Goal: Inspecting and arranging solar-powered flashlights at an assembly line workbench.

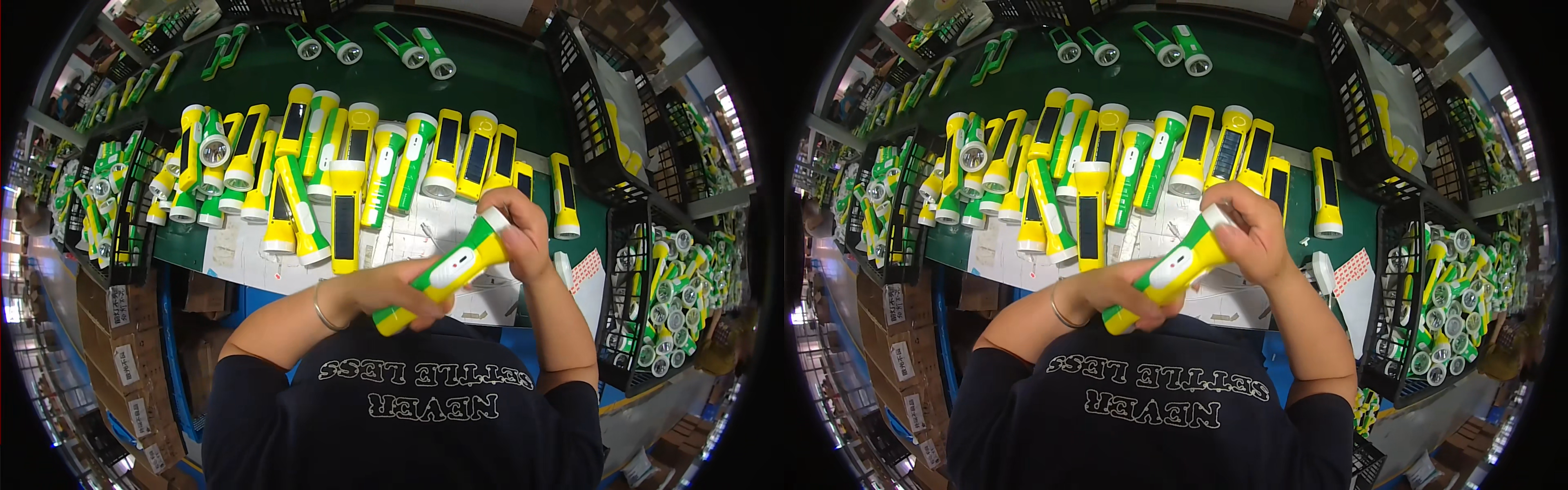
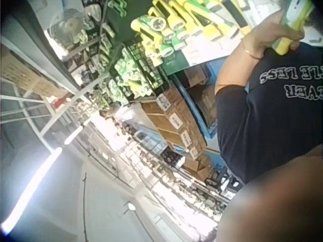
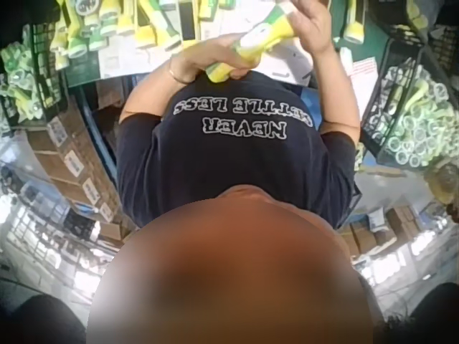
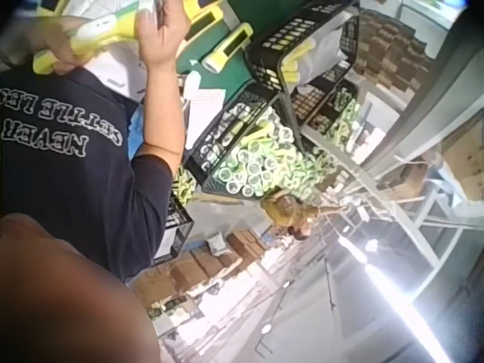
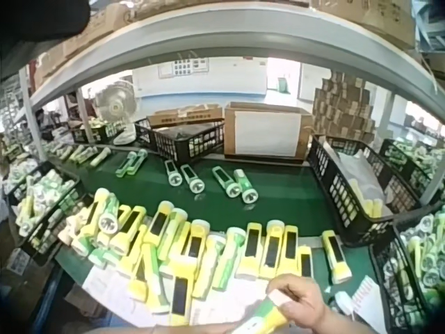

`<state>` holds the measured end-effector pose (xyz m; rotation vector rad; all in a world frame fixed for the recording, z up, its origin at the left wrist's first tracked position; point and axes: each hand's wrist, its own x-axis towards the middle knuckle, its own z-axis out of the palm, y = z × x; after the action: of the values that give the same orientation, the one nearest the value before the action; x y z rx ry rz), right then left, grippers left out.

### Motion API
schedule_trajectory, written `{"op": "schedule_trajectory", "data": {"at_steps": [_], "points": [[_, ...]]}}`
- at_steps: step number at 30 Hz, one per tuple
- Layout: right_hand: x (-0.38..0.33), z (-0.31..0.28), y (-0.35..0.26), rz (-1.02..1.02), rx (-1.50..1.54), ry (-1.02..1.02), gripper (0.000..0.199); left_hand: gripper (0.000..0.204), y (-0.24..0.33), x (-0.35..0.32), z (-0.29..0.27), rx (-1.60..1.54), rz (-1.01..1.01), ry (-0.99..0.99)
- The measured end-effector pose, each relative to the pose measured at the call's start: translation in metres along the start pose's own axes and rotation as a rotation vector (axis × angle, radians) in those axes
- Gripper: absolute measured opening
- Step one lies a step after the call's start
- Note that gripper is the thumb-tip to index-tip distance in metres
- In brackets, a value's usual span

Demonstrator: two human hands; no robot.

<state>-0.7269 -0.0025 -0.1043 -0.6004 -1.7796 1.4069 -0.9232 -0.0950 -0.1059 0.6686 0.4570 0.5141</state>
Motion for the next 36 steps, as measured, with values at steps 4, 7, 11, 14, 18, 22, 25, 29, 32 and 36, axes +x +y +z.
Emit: {"op": "schedule_trajectory", "data": {"at_steps": [4, 7, 11, 14, 18, 22, 25, 29, 32, 36], "points": [[0.017, -0.004, -0.017, 0.197, -0.53, -0.047, 0.029, 0.05, 0.001, 0.004, -0.013, 0.819, 0.246, 0.354], [0.021, -0.005, -0.006, 0.293, -0.488, -0.042, 0.029, 0.049, 0.015, 0.004, -0.006, 1.243, 0.098, 0.656], [0.021, -0.004, 0.005, 0.129, -0.295, -0.019, 0.029, 0.05, 0.013, 0.002, 0.001, 1.119, 0.082, 0.579], [0.028, -0.003, 0.004, 0.248, -0.464, -0.025, 0.028, 0.052, 0.011, 0.01, -0.005, 1.292, 0.043, 0.667], [0.021, -0.012, 0.008, 0.228, -0.246, -0.019, 0.027, 0.052, 0.012, 0.01, -0.003, 1.255, 0.073, 0.656], [0.01, -0.01, -0.001, 0.065, -0.093, -0.018, 0.038, 0.051, 0.017, 0.001, -0.012, 0.241, -0.065, 0.114], [0.02, -0.007, -0.028, 0.253, -0.377, -0.09, 0.033, 0.046, 0.01, 0.006, -0.008, 0.646, 0.07, 0.315], [0.014, -0.017, -0.016, 0.289, -0.414, -0.162, 0.029, 0.047, 0.012, 0.006, 0.006, 0.52, 0.009, 0.247], [0.01, -0.011, -0.023, -0.043, -0.146, -0.135, 0.034, 0.048, -0.002, -0.002, 0.006, -0.455, -0.066, -0.229], [0.02, -0.013, -0.03, 0.253, -0.601, -0.12, 0.035, 0.046, 0.0, 0.013, -0.006, 0.673, 0.176, 0.344]]}}
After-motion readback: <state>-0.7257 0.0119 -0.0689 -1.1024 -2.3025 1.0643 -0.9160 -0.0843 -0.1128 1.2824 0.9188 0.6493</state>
